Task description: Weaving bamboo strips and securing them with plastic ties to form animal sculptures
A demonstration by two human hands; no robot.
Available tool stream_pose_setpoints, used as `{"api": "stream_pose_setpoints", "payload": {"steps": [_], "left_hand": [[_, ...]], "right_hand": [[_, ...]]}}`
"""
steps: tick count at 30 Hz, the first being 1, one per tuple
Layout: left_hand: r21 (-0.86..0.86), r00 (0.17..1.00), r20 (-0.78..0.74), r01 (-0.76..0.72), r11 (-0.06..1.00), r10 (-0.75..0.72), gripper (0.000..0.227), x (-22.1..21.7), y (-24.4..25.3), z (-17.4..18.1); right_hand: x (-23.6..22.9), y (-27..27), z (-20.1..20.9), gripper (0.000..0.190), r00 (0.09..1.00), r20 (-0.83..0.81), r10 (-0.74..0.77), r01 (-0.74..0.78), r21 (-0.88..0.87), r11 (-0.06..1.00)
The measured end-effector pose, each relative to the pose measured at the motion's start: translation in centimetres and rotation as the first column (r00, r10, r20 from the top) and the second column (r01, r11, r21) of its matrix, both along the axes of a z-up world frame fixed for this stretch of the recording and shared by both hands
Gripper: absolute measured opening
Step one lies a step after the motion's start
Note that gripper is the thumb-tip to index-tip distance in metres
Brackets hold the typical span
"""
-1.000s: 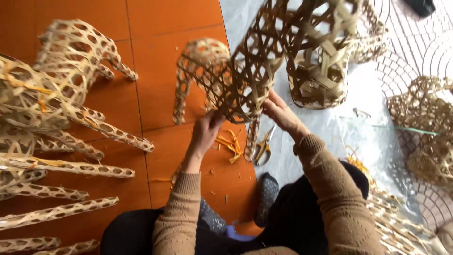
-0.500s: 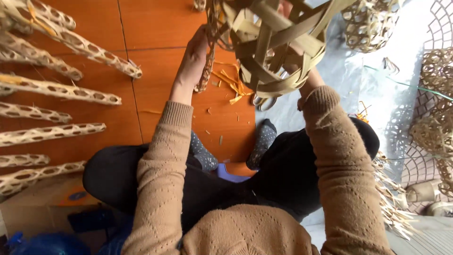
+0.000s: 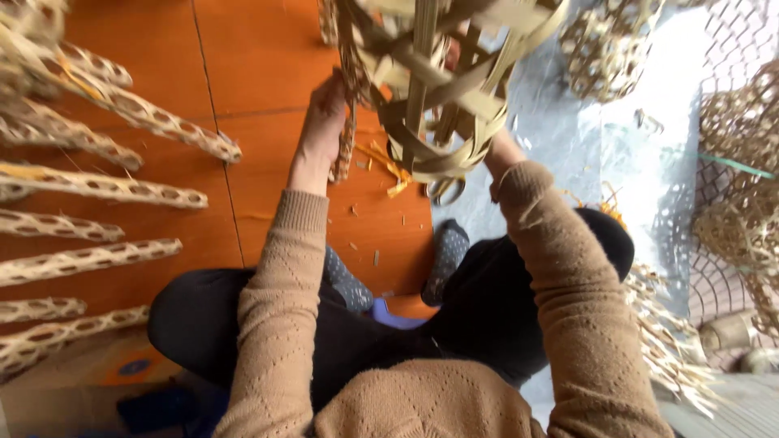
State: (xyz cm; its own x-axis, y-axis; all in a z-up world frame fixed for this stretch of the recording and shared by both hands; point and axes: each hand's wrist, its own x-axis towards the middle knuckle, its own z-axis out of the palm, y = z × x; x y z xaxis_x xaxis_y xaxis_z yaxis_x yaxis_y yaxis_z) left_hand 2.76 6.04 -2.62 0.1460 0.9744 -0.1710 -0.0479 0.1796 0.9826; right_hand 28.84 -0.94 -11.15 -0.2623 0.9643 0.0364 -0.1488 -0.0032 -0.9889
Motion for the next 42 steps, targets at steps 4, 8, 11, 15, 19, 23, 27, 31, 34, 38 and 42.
{"api": "stream_pose_setpoints", "payload": {"steps": [4, 8, 11, 15, 19, 23, 27, 31, 34, 38, 42], "left_hand": [[-0.124, 0.994, 0.017, -0.105, 0.987, 0.108, 0.049, 0.5, -0.1, -0.1], [0.019, 0.985, 0.051, -0.163, 0.986, 0.162, 0.045, 0.1, 0.8, -4.4], [0.033, 0.974, 0.078, -0.215, 0.976, 0.212, 0.046, 0.0, 1.0, -4.6], [-0.005, 0.969, 0.092, -0.228, 0.974, 0.227, 0.041, 0.2, 1.5, -8.2], [-0.014, 0.979, 0.098, -0.177, 0.984, 0.178, 0.046, -0.2, 1.2, -8.2], [-0.042, 0.988, 0.109, -0.103, 0.994, 0.107, 0.033, -0.2, 1.2, -5.2], [0.051, 0.969, 0.175, -0.186, 0.981, 0.174, 0.039, -0.1, 1.8, -8.1], [0.113, 0.961, 0.163, -0.242, 0.964, 0.222, 0.043, 0.5, 1.8, -9.0], [0.153, 0.959, 0.164, -0.256, 0.954, 0.231, 0.038, 0.9, 1.5, -9.5], [0.001, 0.952, 0.092, -0.292, 0.956, 0.291, 0.031, 1.3, 0.0, -4.6], [-0.107, 0.950, 0.018, -0.307, 0.946, 0.310, 0.037, 0.6, -0.1, -4.0]], "right_hand": [[-0.6, 3.3, 4.0, 0.075, 1.000, -0.003, 0.000, 0.000, 0.084, 0.996], [-0.8, 7.1, 9.6, 0.077, 1.000, 0.002, 0.009, -0.010, 0.199, 0.980], [-1.6, 7.0, 18.2, 0.068, 0.999, -0.013, -0.043, 0.045, 0.398, 0.916], [-2.0, 4.5, 28.8, 0.052, 0.975, 0.125, -0.186, 0.032, 0.743, 0.669], [-3.3, 5.6, 34.8, 0.060, 0.866, 0.383, -0.322, -0.150, 0.812, 0.564], [-4.2, 7.4, 38.6, 0.071, 0.551, 0.787, -0.278, -0.531, 0.588, 0.610], [-5.1, 8.1, 41.4, 0.085, 0.304, 0.845, -0.440, -0.782, 0.485, 0.391], [-6.5, 9.6, 42.1, 0.069, 0.309, 0.852, -0.423, -0.809, 0.469, 0.355], [-7.6, 10.7, 41.7, 0.074, 0.245, 0.843, -0.479, -0.848, 0.426, 0.316], [-7.0, 11.0, 41.8, 0.078, 0.345, 0.894, -0.287, -0.812, 0.437, 0.387], [-0.7, 10.6, 39.3, 0.074, 0.750, 0.531, 0.394, -0.631, 0.395, 0.667]]}}
